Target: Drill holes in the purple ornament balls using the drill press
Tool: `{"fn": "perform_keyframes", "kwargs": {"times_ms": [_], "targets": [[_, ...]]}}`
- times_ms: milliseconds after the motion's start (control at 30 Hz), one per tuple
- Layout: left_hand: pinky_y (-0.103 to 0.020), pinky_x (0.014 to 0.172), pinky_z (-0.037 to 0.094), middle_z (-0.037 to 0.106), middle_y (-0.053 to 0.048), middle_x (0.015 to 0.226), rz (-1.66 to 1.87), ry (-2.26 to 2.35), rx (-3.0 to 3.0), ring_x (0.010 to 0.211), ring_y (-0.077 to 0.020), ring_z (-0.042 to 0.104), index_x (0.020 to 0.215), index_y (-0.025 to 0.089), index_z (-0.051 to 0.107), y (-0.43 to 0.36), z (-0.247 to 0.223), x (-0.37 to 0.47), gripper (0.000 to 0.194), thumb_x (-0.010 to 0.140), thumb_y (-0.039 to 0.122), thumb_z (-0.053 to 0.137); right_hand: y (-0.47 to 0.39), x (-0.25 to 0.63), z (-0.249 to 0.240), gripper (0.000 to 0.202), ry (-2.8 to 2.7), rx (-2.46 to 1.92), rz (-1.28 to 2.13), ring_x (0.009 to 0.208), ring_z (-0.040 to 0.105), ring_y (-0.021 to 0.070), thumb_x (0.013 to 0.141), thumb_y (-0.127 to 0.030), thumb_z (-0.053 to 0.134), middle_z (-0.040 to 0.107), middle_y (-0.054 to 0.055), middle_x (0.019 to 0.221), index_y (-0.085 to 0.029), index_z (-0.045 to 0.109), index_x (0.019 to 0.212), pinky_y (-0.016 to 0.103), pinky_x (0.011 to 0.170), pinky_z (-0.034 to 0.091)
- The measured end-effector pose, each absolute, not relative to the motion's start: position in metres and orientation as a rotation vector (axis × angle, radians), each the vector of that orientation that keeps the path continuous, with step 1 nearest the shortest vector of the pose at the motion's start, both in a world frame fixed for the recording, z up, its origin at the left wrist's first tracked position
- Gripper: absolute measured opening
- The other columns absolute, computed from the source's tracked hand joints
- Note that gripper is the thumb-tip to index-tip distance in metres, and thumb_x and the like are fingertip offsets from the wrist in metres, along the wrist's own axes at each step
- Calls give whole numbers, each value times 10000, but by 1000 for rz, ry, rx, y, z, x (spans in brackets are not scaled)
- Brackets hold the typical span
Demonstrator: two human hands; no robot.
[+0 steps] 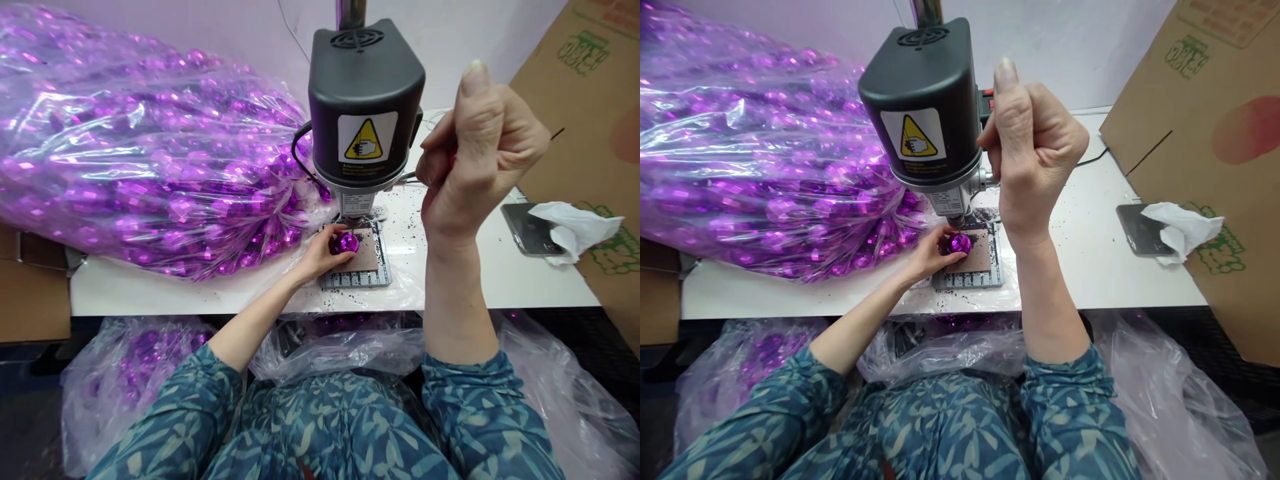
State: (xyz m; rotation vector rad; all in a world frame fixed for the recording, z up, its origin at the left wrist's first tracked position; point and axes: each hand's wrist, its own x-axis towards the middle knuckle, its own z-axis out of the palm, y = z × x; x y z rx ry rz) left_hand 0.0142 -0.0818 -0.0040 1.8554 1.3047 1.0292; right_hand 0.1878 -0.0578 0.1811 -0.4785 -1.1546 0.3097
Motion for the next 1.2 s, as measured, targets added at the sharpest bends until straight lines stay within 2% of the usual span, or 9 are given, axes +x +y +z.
{"fn": "perform_keyframes", "kwargs": {"times_ms": [133, 333, 433, 533, 667, 833, 1000, 1200], "targets": [[-378, 879, 587, 743, -80, 1099, 1092, 1428, 1808, 980, -232, 704, 1174, 182, 668, -87, -9, 25, 503, 747, 304, 905, -59, 187, 183, 476, -1135, -423, 344, 325, 295, 59, 822, -562, 657, 391, -59, 422, -221, 504, 528, 321, 367, 201], [-427, 1029, 573, 737, -92, 1228, 1149, 1325, 1777, 1125, -250, 710, 1259, 202, 653, -90, -17, 26, 509, 812, 315, 868, -64, 188, 184, 523, -1205, -600, 201, 350, 337, 63, 819, -654, 539, 402, -36, 436, -234, 438, 523, 311, 386, 288], [-446, 1060, 564, 729, -102, 1268, 1147, 1285, 1816, 1174, -263, 701, 1280, 204, 637, -90, -20, 27, 511, 829, 302, 855, -64, 187, 184, 523, -1189, -570, 210, 349, 335, 67, 836, -637, 565, 420, -40, 444, -230, 454, 527, 312, 394, 296], [-458, 1077, 554, 715, -111, 1285, 1180, 1246, 1828, 1199, -271, 689, 1270, 206, 630, -89, -24, 32, 500, 829, 287, 851, -61, 187, 183, 506, -1165, -487, 243, 335, 309, 66, 820, -608, 627, 396, -49, 429, -225, 481, 522, 321, 394, 270], [-466, 1101, 538, 695, -121, 1299, 1224, 1244, 1788, 1228, -279, 668, 1267, 204, 623, -89, -29, 38, 504, 830, 304, 852, -61, 187, 184, 529, -1205, -523, 239, 349, 306, 62, 820, -646, 580, 373, -47, 434, -224, 457, 525, 323, 422, 286], [-452, 1066, 562, 696, -113, 1282, 1209, 1252, 1735, 1188, -268, 690, 1286, 208, 595, -93, -28, 37, 539, 825, 304, 858, -71, 187, 182, 502, -1169, -504, 263, 362, 336, 39, 843, -548, 642, 382, -57, 435, -192, 485, 526, 279, 431, 281], [-429, 1006, 594, 715, -100, 1245, 1203, 1284, 1687, 1127, -253, 719, 1276, 212, 568, -95, -28, 38, 568, 810, 284, 883, -84, 186, 168, 514, -1119, -518, 245, 388, 345, 22, 946, -413, 633, 383, -57, 435, -175, 466, 522, 251, 440, 275], [-420, 1027, 587, 706, -108, 1278, 1237, 1227, 1709, 1171, -254, 711, 1290, 205, 555, -94, -34, 37, 568, 832, 307, 875, -84, 192, 144, 499, -1137, -424, 258, 375, 376, 26, 958, -415, 626, 325, -58, 442, -181, 484, 540, 235, 391, 290]]}}
